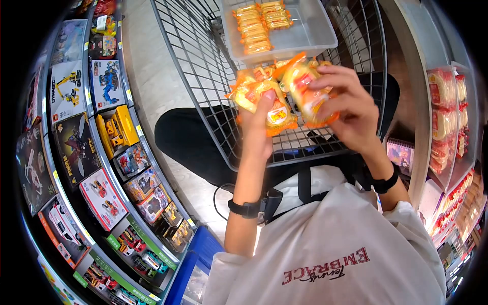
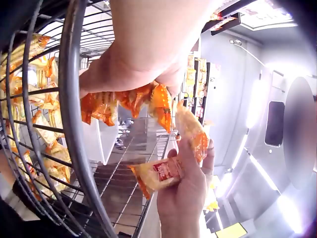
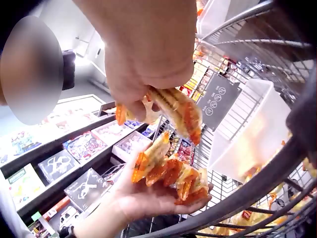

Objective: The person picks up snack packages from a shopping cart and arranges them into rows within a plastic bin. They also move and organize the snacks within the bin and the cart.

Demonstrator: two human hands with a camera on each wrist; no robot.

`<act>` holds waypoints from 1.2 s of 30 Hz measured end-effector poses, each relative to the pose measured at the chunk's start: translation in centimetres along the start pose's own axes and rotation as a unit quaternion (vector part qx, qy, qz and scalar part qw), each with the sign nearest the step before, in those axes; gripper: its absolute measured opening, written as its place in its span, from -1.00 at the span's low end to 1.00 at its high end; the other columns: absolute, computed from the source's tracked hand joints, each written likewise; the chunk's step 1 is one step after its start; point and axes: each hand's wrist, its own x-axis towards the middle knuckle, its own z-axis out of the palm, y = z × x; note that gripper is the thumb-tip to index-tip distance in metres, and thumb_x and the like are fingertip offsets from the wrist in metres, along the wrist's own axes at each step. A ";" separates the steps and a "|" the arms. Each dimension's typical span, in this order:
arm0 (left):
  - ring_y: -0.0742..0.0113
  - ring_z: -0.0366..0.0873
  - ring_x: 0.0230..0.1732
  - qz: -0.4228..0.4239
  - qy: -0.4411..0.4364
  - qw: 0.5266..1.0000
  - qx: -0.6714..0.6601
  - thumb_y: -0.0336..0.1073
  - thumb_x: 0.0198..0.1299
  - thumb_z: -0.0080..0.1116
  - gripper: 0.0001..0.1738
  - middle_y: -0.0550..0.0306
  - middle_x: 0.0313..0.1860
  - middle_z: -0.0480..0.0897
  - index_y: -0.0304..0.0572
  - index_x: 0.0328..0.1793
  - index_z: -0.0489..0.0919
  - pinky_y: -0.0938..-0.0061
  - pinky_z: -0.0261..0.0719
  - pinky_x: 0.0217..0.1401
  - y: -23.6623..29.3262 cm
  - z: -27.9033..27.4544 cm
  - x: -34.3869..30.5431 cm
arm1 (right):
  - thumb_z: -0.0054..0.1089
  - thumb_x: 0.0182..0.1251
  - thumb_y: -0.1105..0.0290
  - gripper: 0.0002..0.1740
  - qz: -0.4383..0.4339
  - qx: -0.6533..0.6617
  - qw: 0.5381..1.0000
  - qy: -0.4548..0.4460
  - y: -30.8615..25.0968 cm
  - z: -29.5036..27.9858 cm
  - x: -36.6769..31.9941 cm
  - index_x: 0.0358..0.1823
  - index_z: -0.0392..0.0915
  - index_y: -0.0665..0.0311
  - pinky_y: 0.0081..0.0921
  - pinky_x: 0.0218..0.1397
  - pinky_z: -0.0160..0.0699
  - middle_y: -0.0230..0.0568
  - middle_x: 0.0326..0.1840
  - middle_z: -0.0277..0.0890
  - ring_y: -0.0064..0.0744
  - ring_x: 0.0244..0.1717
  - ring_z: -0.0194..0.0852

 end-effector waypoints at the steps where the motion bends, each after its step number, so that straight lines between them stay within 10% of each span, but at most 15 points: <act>1: 0.22 0.55 0.23 0.004 -0.002 1.000 -0.001 -0.15 0.36 0.15 -0.39 0.02 0.25 0.52 -0.20 0.45 0.26 0.26 0.56 0.26 0.1 0.4 0.0 | 0.31 -0.24 0.76 -0.65 -0.009 -0.010 1.000 -0.011 -0.3 0.3 0.1 -0.41 0.66 0.15 -0.40 0.10 0.47 -0.26 0.06 0.64 -0.18 0.18 0.49; 6: 0.20 0.54 0.26 0.007 0.008 1.000 -0.010 -0.08 0.41 0.05 -0.38 -0.01 0.28 0.51 -0.21 0.47 0.23 0.24 0.54 0.28 0.1 0.9 -0.3 | 0.29 -0.22 0.77 -0.61 0.119 0.072 0.989 -0.048 -0.4 1.2 -0.9 -0.34 0.71 0.13 -0.52 -0.21 0.39 -0.29 0.11 0.54 -0.41 -0.03 0.48; 15: 0.21 0.45 0.33 0.066 -0.032 0.997 0.011 -0.06 0.43 0.08 -0.33 -0.01 0.33 0.45 -0.23 0.51 0.17 0.29 0.41 0.39 -0.2 0.4 -0.3 | 0.39 -0.02 0.58 -0.83 0.103 0.130 0.985 -0.045 0.2 1.1 -0.2 -0.33 0.66 0.29 -0.43 0.07 0.50 -0.16 0.05 0.52 -0.32 0.01 0.52; 19: 0.24 0.36 0.39 0.101 -0.038 0.987 0.120 -0.03 0.39 0.16 -0.21 0.00 0.40 0.37 -0.24 0.54 0.07 0.33 0.34 0.42 -0.4 0.4 -0.4 | 0.44 0.04 0.61 -0.59 0.284 0.292 0.913 0.023 -0.2 2.0 -0.4 -0.03 0.55 0.33 -0.53 0.13 0.50 -0.28 0.03 0.50 -0.48 0.06 0.48; 27: 0.29 0.47 0.27 0.102 -0.056 0.992 0.057 -0.10 0.32 0.28 -0.26 0.03 0.30 0.46 -0.30 0.46 0.21 0.39 0.43 0.32 -0.4 0.2 -1.1 | 0.45 0.07 0.60 -0.36 0.312 0.282 0.907 -0.005 0.1 2.5 -0.2 0.21 0.39 0.30 -0.56 0.09 0.52 -0.29 0.02 0.48 -0.55 -0.02 0.44; 30: 0.23 0.35 0.41 0.093 -0.028 0.991 0.090 0.07 0.42 0.08 -0.22 0.05 0.43 0.34 -0.20 0.55 0.07 0.28 0.32 0.44 -1.0 -0.6 -0.6 | 0.43 0.09 0.60 -0.25 0.441 0.440 0.782 0.002 0.9 2.7 -0.6 0.33 0.29 0.31 -0.51 0.13 0.55 -0.23 0.06 0.52 -0.50 0.04 0.49; 36: 0.29 0.42 0.34 0.102 -0.041 0.987 0.113 0.11 0.50 -0.13 -0.33 0.06 0.34 0.43 -0.21 0.51 0.17 0.36 0.36 0.40 0.1 0.1 -0.1 | 0.43 0.07 0.63 -0.28 0.413 0.419 0.808 0.025 1.2 2.7 -0.7 0.31 0.33 0.36 -0.53 0.13 0.55 -0.18 0.06 0.56 -0.48 0.02 0.54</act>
